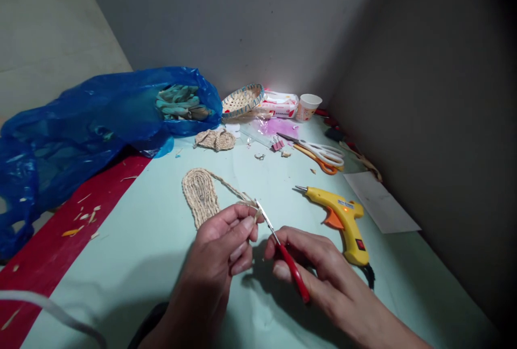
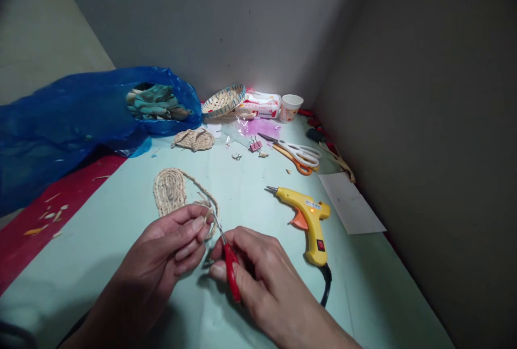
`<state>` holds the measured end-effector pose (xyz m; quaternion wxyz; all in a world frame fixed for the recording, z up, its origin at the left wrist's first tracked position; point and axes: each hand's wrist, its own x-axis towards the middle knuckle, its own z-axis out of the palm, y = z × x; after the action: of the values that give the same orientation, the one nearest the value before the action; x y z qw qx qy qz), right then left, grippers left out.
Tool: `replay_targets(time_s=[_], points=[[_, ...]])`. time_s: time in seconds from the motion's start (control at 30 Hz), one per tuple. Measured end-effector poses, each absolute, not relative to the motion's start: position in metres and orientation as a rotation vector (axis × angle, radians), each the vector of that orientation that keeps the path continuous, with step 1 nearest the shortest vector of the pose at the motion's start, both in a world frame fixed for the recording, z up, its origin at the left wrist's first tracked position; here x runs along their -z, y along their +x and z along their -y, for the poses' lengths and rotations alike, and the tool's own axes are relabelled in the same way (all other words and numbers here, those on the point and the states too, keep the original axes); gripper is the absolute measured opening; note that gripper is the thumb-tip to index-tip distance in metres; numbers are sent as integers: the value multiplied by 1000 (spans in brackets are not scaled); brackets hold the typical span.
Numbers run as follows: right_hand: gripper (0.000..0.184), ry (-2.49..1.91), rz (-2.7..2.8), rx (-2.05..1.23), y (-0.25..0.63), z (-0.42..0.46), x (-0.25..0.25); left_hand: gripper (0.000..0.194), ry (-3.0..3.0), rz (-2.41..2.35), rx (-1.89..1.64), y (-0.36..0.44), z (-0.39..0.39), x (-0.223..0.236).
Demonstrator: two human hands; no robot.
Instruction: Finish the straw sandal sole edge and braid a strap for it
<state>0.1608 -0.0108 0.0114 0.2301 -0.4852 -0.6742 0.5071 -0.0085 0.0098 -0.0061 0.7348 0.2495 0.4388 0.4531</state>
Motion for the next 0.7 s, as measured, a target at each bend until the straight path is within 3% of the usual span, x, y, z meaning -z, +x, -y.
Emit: replay_targets(time_s=[0.2, 0.7], points=[[20, -1372, 1909, -1421, 167, 9, -21, 15, 541, -1016, -956, -6, -7, -1], [26, -1288, 1822, -1520, 174, 11, -10, 10, 572, -1060, -932, -9, -7, -5]])
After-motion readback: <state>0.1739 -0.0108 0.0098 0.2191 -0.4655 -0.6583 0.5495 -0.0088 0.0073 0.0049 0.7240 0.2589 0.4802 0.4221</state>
